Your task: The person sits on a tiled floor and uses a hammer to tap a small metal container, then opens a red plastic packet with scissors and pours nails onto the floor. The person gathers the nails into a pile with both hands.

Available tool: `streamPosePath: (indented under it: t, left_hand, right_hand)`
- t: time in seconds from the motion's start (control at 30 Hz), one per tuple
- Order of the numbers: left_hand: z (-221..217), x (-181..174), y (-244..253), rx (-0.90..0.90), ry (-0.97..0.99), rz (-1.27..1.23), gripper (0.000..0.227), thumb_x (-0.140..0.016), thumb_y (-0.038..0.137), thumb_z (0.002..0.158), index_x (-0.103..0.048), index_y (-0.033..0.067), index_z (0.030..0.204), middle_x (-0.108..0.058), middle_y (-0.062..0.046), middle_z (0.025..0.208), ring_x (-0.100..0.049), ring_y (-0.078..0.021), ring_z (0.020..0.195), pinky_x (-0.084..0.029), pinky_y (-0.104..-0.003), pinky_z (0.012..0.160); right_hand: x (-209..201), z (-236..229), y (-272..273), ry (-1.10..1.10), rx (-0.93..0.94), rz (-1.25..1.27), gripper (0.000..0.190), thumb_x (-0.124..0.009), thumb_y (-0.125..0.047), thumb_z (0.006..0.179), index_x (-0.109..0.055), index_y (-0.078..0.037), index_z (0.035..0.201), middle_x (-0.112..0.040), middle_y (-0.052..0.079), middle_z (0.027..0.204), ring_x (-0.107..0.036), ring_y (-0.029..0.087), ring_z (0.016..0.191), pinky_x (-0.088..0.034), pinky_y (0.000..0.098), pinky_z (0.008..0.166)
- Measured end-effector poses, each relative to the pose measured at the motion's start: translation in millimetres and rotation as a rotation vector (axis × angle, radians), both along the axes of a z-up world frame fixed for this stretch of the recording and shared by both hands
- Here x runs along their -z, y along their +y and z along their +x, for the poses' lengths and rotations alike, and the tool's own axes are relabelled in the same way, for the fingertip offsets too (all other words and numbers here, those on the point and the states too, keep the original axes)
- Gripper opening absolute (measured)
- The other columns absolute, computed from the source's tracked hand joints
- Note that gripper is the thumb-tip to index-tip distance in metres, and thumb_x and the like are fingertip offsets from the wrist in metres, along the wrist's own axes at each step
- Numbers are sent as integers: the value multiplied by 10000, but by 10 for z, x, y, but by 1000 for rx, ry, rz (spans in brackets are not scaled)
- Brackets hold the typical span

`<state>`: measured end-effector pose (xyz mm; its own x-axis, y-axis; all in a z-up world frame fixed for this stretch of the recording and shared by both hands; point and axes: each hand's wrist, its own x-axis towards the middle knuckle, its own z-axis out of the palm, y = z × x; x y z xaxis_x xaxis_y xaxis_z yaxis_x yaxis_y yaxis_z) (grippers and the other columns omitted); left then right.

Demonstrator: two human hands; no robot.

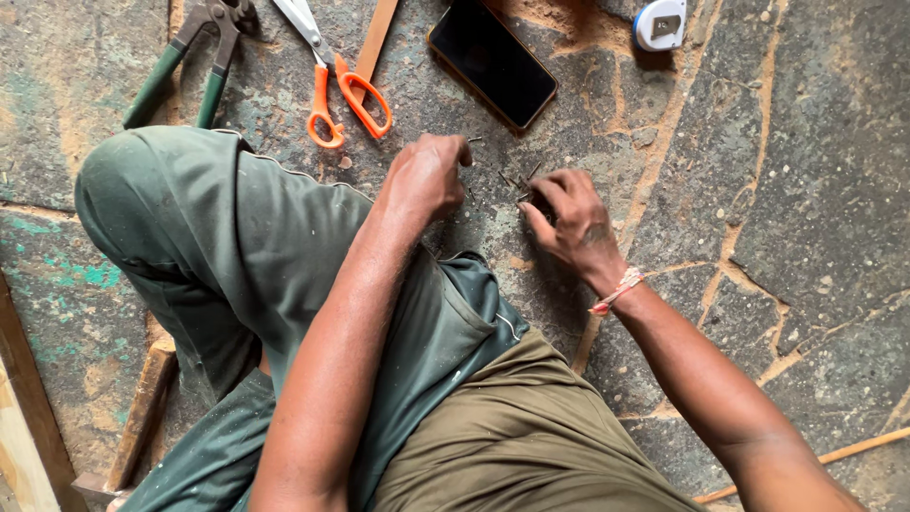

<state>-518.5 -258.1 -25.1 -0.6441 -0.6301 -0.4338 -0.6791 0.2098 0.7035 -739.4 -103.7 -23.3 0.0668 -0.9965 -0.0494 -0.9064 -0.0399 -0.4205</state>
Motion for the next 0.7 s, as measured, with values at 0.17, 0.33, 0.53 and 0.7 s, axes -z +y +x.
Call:
streamPosePath:
  t: [0.17,0.33,0.53,0.7]
  left_hand:
    - [40,-53,-34,-178,52,-208,223,-708,-19,784,-738,42,997,-745,-202,929,-739,-363,879,-595,-449,808]
    - [118,-182,-70,-273,103,-216,215,-701,46,777,-720,31,990,-722,-225,911,-711,-406,895,-568,-480,809]
    - [98,-66,-65,-289,190,-291,169,-694,32,770,-700,20,938,-713,-190,818,-715,-368,807,-577,-468,772]
    - [106,-74,-65,-262,157,-209,152,-626,-14,832,-682,19,969,-693,-144,743,-723,-266,721,-598,-411,771]
  right_hand:
    - [-1,361,-412,-38,-132,-143,453,-747,-290,985,-676,64,1259,-676,244,1232,-651,340,1146,-587,419,972]
    - [70,525,-557,20,-255,-269,448,-745,-271,945,-677,79,1216,-684,222,1212,-662,370,1155,-567,417,1020]
    - [25,220,-222,-1,-157,-30,201,-721,-191,1064,-704,-21,1169,-689,137,1196,-644,268,1172,-570,417,1066]
    - [56,378,-269,47,-229,-277,373,-759,-245,904,-718,25,1158,-709,224,1174,-658,369,1132,-565,439,980]
